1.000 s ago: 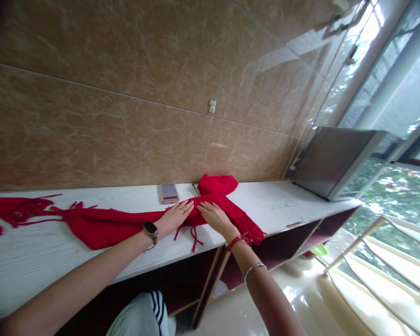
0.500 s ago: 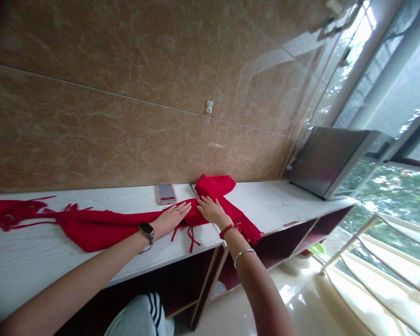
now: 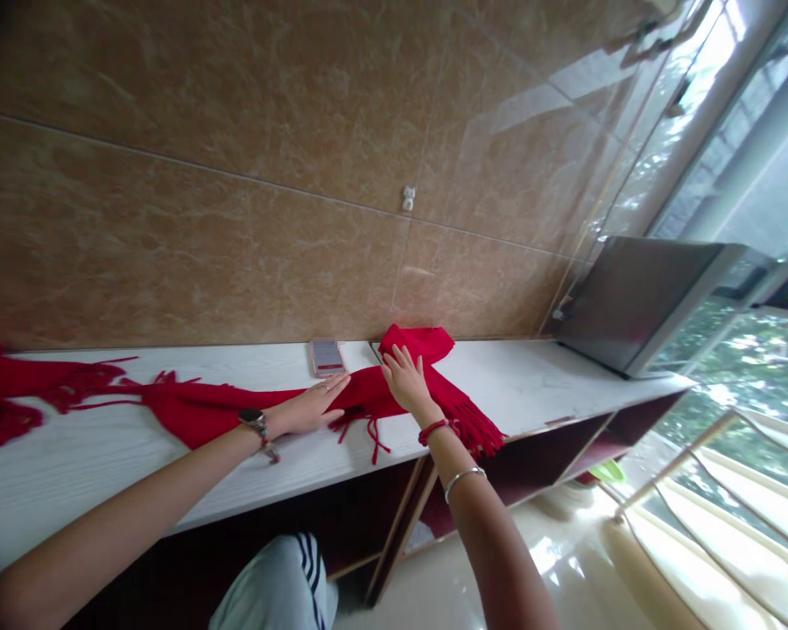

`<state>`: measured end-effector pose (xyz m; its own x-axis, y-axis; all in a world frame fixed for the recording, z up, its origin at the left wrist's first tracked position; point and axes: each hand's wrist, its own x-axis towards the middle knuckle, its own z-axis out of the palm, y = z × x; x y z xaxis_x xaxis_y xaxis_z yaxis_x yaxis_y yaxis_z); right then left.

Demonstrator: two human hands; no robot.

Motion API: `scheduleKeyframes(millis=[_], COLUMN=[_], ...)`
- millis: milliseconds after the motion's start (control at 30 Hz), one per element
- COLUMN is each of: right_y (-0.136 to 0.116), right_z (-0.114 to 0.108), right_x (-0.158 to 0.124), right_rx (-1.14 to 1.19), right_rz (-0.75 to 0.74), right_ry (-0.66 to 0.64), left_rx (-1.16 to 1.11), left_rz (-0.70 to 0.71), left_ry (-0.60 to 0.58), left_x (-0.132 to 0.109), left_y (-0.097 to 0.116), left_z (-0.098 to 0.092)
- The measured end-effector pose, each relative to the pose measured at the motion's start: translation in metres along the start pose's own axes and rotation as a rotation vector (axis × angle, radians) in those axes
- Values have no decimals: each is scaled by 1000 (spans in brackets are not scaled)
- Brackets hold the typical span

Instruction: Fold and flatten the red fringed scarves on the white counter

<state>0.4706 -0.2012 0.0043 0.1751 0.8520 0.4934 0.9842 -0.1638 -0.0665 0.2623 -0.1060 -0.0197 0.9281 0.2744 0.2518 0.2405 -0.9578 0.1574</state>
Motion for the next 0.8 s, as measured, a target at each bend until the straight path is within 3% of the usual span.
scheduleKeyframes(millis=[67,133,300,433,533,667,800], right_y=[-26,-58,-147,-197,-216,-227,-230], right_z=[2,8,38,61,72,77,76], right_x=[8,17,39,53,65,80,80], right_rx=[88,168,338,422,453,429,410], right_rz=[-39,-127,-351,-418,-467,-518,-527], right_ry=[95,105,-151,-274,-360,-540,-547], left_rx=[-18,-15,4,-9,-58,-117,-93], left_rz=[-31,-101,-309,-413,-463,-501,-470], left_ry=[41,85,159,212,186,148,168], left_x=[-18,-40,-108,-156,-177,-187,-187], left_y=[-17,-42,-115,-152,-165,-172,-175], left_z=[-15,-28,-55,-70,-72,-62,-55])
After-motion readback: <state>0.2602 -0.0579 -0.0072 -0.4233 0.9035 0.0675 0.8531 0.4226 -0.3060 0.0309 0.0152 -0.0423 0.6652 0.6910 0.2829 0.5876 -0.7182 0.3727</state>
